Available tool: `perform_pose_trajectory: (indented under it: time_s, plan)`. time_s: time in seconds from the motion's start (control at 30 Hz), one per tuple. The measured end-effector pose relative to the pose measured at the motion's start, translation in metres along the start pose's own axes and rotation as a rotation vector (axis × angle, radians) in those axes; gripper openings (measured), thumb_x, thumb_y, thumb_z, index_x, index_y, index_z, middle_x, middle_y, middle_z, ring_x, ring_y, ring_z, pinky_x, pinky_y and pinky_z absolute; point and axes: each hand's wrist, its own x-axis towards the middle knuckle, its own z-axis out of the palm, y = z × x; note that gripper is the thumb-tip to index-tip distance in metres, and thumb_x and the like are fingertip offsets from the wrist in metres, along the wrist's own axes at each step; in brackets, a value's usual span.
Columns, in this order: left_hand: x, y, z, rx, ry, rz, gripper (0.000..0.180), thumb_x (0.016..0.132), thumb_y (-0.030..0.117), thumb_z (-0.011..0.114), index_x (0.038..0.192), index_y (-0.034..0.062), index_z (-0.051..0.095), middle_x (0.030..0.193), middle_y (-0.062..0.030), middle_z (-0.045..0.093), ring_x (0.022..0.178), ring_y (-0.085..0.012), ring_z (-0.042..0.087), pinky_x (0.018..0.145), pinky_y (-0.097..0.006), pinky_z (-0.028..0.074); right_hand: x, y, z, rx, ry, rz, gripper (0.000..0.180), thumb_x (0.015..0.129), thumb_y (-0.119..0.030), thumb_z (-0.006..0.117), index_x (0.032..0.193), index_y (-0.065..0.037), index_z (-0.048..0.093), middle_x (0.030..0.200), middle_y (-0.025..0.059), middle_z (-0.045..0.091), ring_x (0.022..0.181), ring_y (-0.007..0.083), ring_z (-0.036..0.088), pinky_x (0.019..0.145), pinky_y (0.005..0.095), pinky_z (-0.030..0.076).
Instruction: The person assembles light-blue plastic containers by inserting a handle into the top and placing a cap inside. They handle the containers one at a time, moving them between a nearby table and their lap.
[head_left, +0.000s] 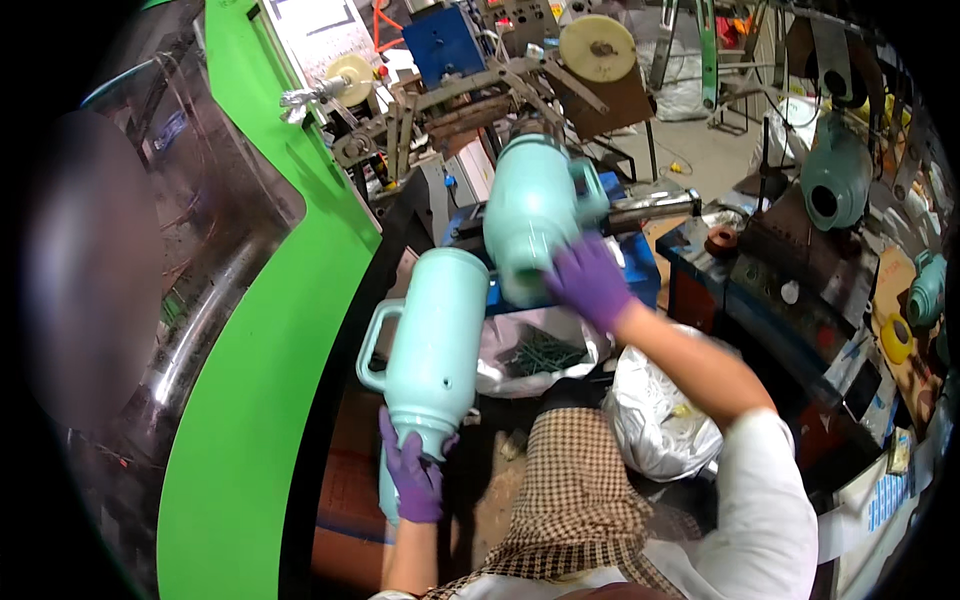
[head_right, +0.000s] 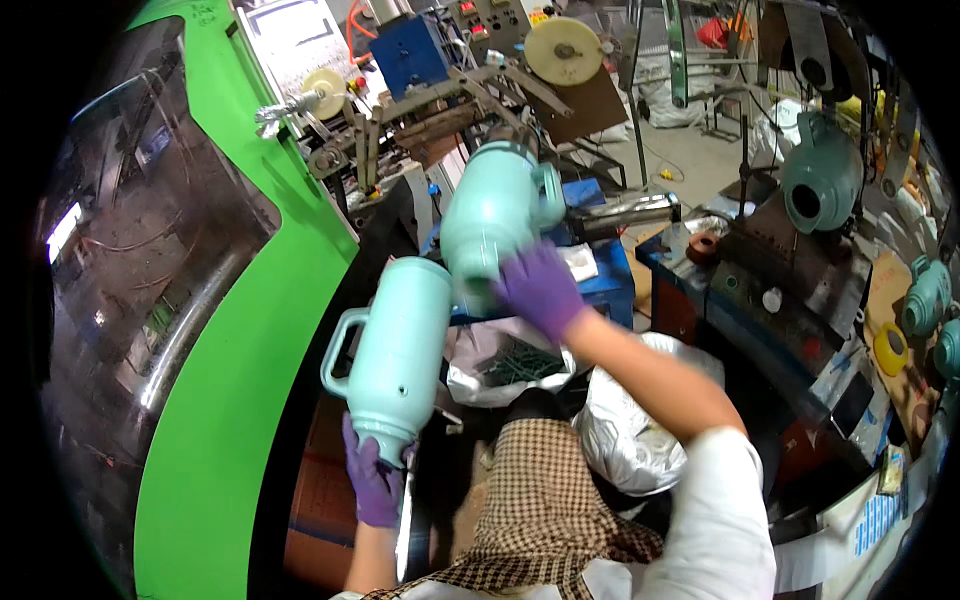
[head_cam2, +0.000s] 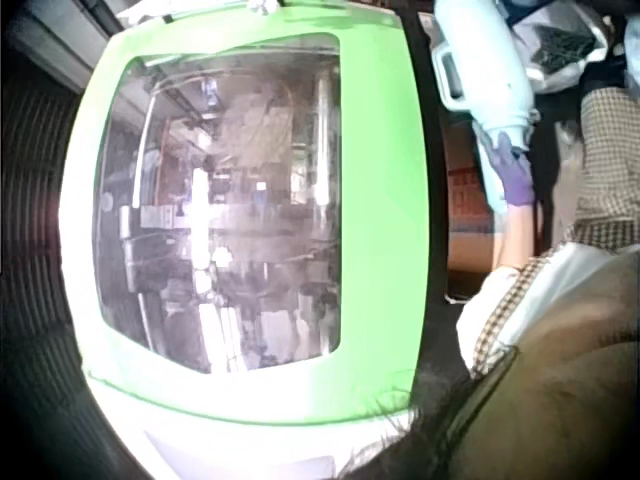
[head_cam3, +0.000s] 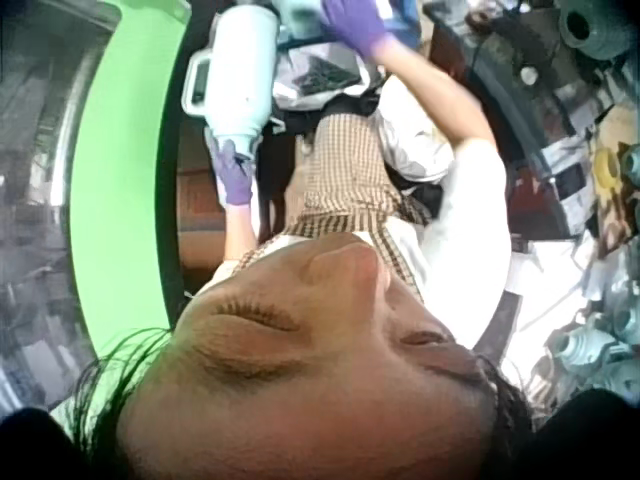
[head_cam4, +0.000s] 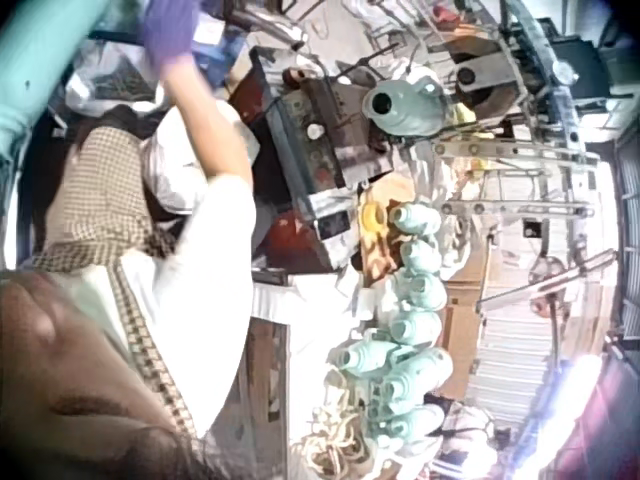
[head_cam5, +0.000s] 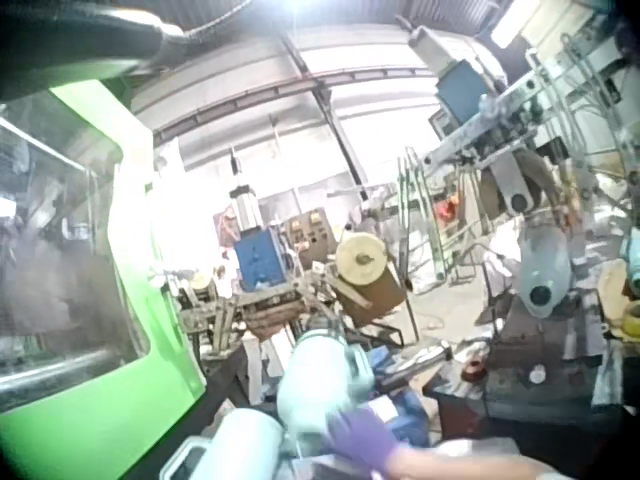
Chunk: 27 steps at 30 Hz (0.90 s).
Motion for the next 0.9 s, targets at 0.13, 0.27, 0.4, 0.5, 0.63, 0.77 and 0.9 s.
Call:
perform_pose_trajectory:
  time_s: [0.13, 0.27, 0.4, 0.5, 0.63, 0.77, 0.9]
  plan:
    - [0.094, 0.007, 0.023, 0.374, -0.159, 0.2, 0.081, 0.086, 0.014, 0.065, 0.157, 0.0052, 0.028, 0.146, -0.0151, 0.045, 0.124, -0.0326, 0.056, 0.1, -0.046, 0.052, -0.104, -0.037, -0.207, 0.428, 0.02, 0.021, 0.03, 0.067, -0.029, 0.077, 0.089, -0.019, 0.06, 0.096, 0.0107, 0.057, 0.084, 0.0317, 0.059, 0.07, 0.044, 0.05]
    - [0.18, -0.019, 0.105, 1.162, -0.349, 0.963, 0.089, 0.075, 0.018, 0.076, 0.155, 0.0151, 0.038, 0.155, -0.0231, 0.036, 0.137, -0.0424, 0.044, 0.111, -0.05, 0.041, -0.154, -0.058, -0.309, 0.804, -0.032, 0.575, 0.037, 0.059, -0.041, 0.092, 0.073, -0.017, 0.069, 0.081, 0.0068, 0.064, 0.072, 0.0274, 0.061, 0.068, 0.038, 0.047]
    - [0.231, -0.054, 0.211, 1.658, -0.511, 1.0, 0.085, 0.071, 0.023, 0.08, 0.148, 0.0361, 0.046, 0.161, -0.0217, 0.027, 0.14, -0.0572, 0.03, 0.107, -0.057, 0.044, -0.164, -0.072, -0.309, 0.949, 0.009, 0.873, 0.041, 0.056, -0.042, 0.094, 0.072, -0.013, 0.07, 0.076, 0.0083, 0.068, 0.065, 0.0272, 0.062, 0.065, 0.0356, 0.047]
    - [0.294, -0.07, 0.268, 1.897, -0.601, 0.973, 0.077, 0.076, 0.022, 0.075, 0.146, 0.0389, 0.048, 0.164, -0.0108, 0.026, 0.142, -0.061, 0.024, 0.105, -0.06, 0.046, -0.164, -0.072, -0.289, 0.994, 0.034, 0.886, 0.04, 0.054, -0.04, 0.094, 0.067, -0.012, 0.069, 0.072, 0.0073, 0.065, 0.064, 0.0264, 0.062, 0.064, 0.0346, 0.046]
    - [0.368, -0.075, 0.304, 2.206, -0.882, 0.945, 0.054, 0.096, 0.024, 0.056, 0.145, 0.045, 0.048, 0.167, -0.0006, 0.02, 0.147, -0.0548, 0.019, 0.112, -0.055, 0.041, -0.164, -0.058, -0.268, 0.971, -0.01, 0.873, 0.035, 0.054, -0.03, 0.095, 0.07, -0.012, 0.069, 0.074, 0.008, 0.065, 0.068, 0.0263, 0.062, 0.063, 0.035, 0.045]
    - [0.324, -0.043, 0.324, 2.436, -1.159, 0.944, 0.061, 0.092, 0.044, 0.065, 0.149, 0.0383, 0.045, 0.166, -0.0136, 0.02, 0.148, -0.0511, 0.02, 0.116, -0.057, 0.035, -0.151, -0.057, -0.26, 1.005, -0.065, 0.95, 0.035, 0.062, -0.023, 0.092, 0.085, -0.01, 0.07, 0.083, 0.0068, 0.068, 0.078, 0.0222, 0.064, 0.07, 0.034, 0.047]
    - [0.163, -0.016, 0.338, 0.544, -1.552, 0.117, 0.089, 0.086, 0.042, 0.076, 0.157, 0.0159, 0.031, 0.157, -0.0219, 0.034, 0.144, -0.0372, 0.035, 0.117, -0.048, 0.033, -0.119, -0.064, -0.253, 1.456, 0.178, 1.35, 0.086, 0.073, -0.012, 0.088, 0.142, 0.001, 0.039, 0.129, 0.0072, 0.058, 0.121, 0.0154, 0.055, 0.107, 0.0313, 0.043]
